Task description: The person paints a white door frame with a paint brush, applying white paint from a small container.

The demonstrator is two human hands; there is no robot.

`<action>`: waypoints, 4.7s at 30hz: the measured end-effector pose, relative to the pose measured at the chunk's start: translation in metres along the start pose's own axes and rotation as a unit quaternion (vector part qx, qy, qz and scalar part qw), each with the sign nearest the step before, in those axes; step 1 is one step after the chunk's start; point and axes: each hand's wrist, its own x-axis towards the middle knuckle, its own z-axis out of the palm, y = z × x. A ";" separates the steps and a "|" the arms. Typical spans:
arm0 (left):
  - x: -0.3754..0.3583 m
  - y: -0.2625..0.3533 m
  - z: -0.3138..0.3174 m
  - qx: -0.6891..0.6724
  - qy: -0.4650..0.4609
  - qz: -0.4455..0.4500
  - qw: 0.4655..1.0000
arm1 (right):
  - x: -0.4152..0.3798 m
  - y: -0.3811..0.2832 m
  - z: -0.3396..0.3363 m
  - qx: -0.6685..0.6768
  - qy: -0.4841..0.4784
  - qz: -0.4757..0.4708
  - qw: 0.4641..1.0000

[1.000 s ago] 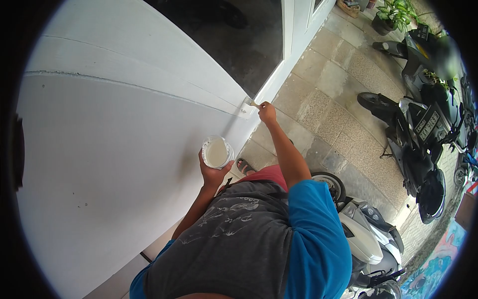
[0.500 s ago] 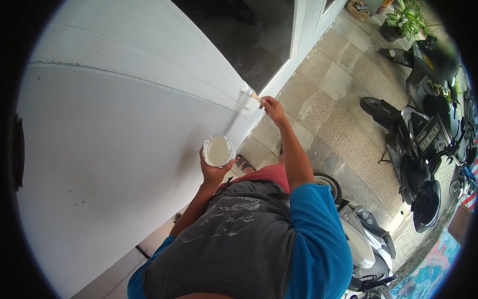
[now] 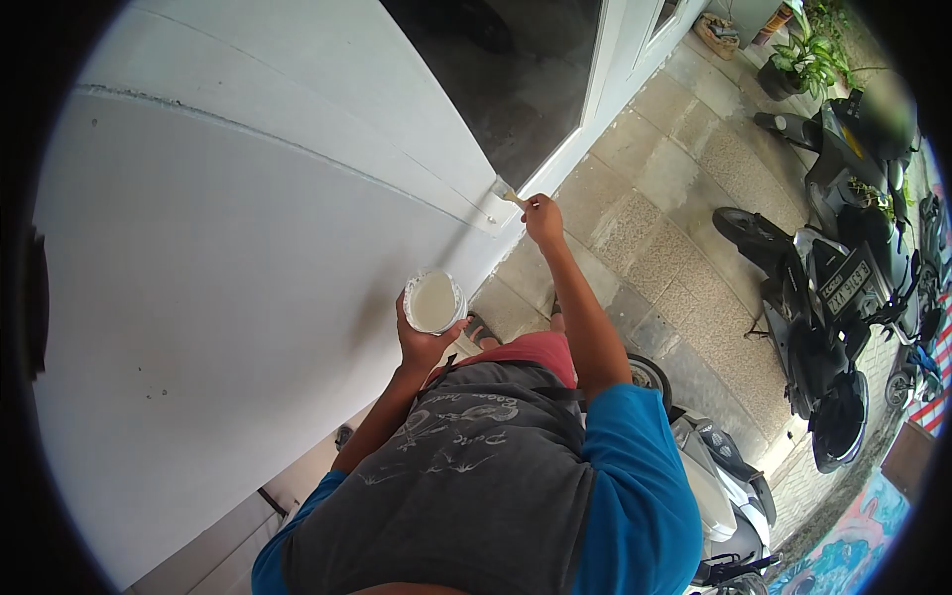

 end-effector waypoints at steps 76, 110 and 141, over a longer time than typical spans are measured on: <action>-0.005 -0.010 -0.011 -0.012 -0.005 -0.006 1.000 | -0.043 -0.002 0.032 0.285 -0.100 -0.094 0.949; -0.007 -0.009 -0.017 -0.007 0.012 0.007 1.000 | -0.030 0.135 0.070 -0.014 -0.030 -0.028 0.999; -0.001 -0.008 -0.014 -0.012 0.027 0.026 0.999 | -0.023 0.064 0.044 -0.089 0.034 -0.043 0.995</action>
